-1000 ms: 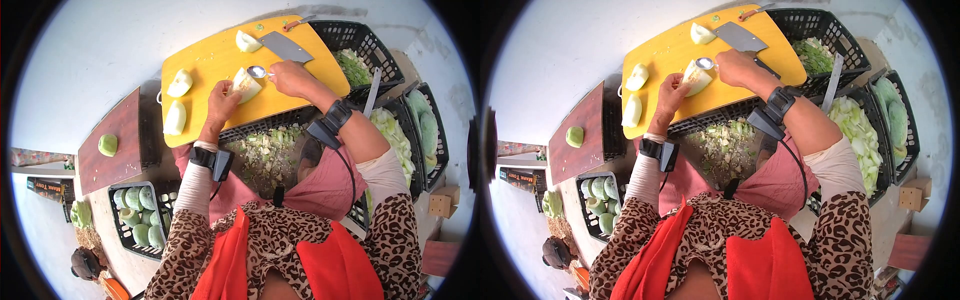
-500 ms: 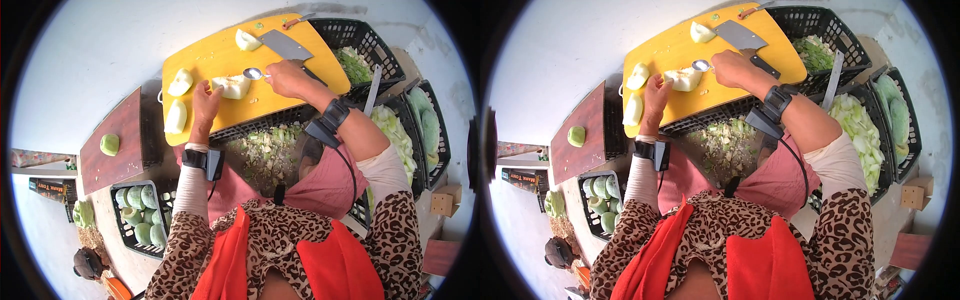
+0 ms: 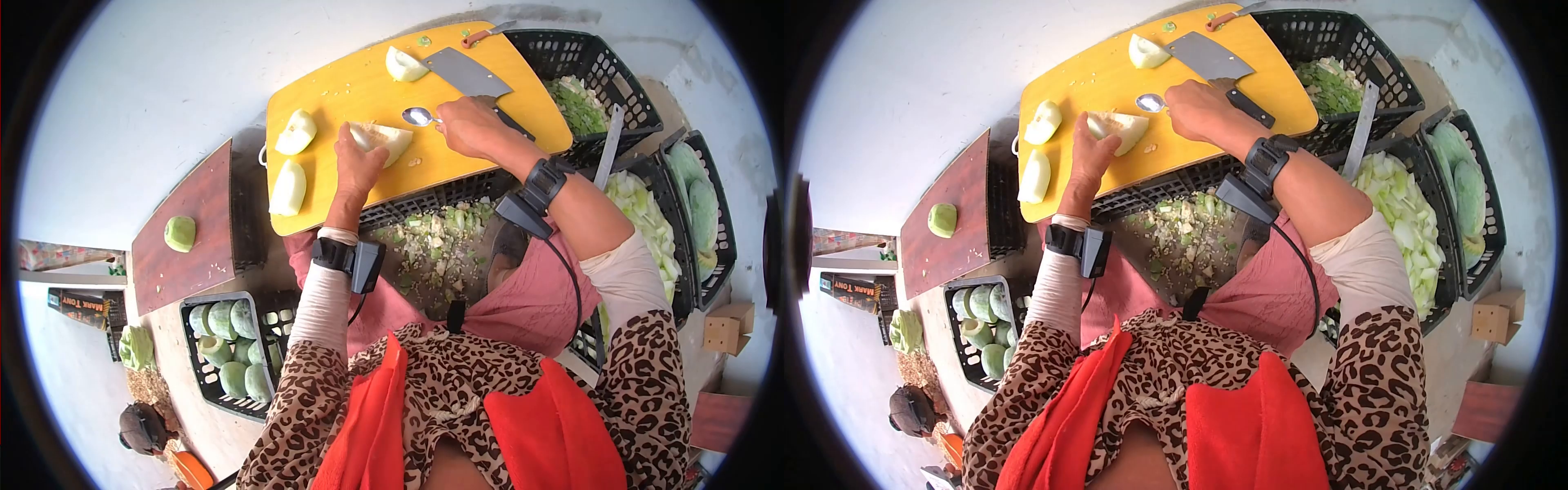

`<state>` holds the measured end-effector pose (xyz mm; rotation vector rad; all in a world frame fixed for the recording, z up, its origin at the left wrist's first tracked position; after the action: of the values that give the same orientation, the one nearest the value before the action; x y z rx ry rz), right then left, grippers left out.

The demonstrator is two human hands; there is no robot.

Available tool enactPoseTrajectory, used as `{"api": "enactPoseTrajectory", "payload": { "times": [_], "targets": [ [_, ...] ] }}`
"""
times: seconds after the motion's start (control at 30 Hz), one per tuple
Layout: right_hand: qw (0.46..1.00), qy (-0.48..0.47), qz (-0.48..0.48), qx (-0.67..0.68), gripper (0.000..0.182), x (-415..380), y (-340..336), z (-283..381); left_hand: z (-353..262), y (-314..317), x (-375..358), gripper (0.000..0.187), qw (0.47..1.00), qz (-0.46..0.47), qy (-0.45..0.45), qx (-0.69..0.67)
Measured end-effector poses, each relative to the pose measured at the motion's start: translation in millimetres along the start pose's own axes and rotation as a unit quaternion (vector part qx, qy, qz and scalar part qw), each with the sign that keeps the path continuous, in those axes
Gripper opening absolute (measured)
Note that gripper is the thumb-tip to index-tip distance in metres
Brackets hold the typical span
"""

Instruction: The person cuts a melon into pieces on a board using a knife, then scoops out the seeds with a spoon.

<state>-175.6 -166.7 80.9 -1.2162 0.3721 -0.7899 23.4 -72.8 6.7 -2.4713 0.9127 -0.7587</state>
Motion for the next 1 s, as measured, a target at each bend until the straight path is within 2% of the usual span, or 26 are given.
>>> {"api": "enactPoseTrajectory", "payload": {
  "times": [0.13, 0.23, 0.33, 0.83, 0.93, 1.0],
  "targets": [
    [1.0, -0.02, -0.009, -0.011, 0.019, -1.3, -1.6, -0.4, -5.9, 1.2, 1.2, 0.084, 0.995, 0.048, -0.082, -0.034],
    [1.0, -0.021, -0.013, -0.01, 0.019, -1.6, -0.8, -0.9, -19.7, -0.4, -0.1, 0.089, 0.987, 0.086, -0.125, -0.046],
    [1.0, -0.017, -0.018, -0.006, 0.019, -1.3, -0.1, -0.8, -34.9, 2.1, -2.0, 0.088, 0.987, 0.081, -0.128, -0.056],
    [0.999, 0.014, 0.004, -0.029, 0.02, 2.5, -0.4, -7.1, -60.6, 20.6, -19.3, 0.073, 0.991, -0.004, 0.13, 0.043],
    [0.999, 0.002, 0.009, -0.05, 0.019, 2.3, 3.0, -7.7, -58.9, 18.8, -20.7, 0.076, 0.991, 0.019, 0.134, 0.013],
    [0.999, -0.005, 0.007, -0.05, 0.019, 0.9, 4.2, -6.8, -61.1, 14.6, -24.9, 0.08, 0.994, 0.035, 0.105, -0.019]
  ]
}}
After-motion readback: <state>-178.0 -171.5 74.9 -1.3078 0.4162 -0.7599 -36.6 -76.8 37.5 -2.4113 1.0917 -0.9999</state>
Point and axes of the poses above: each hand's wrist, its own x-axis towards the middle knuckle, its own y-axis out of the palm, z = x × y, the point moved 2 cm from there along x, towards the middle knuckle, and after that the axes turned 9 degrees about -z, right-handed, at the moved point
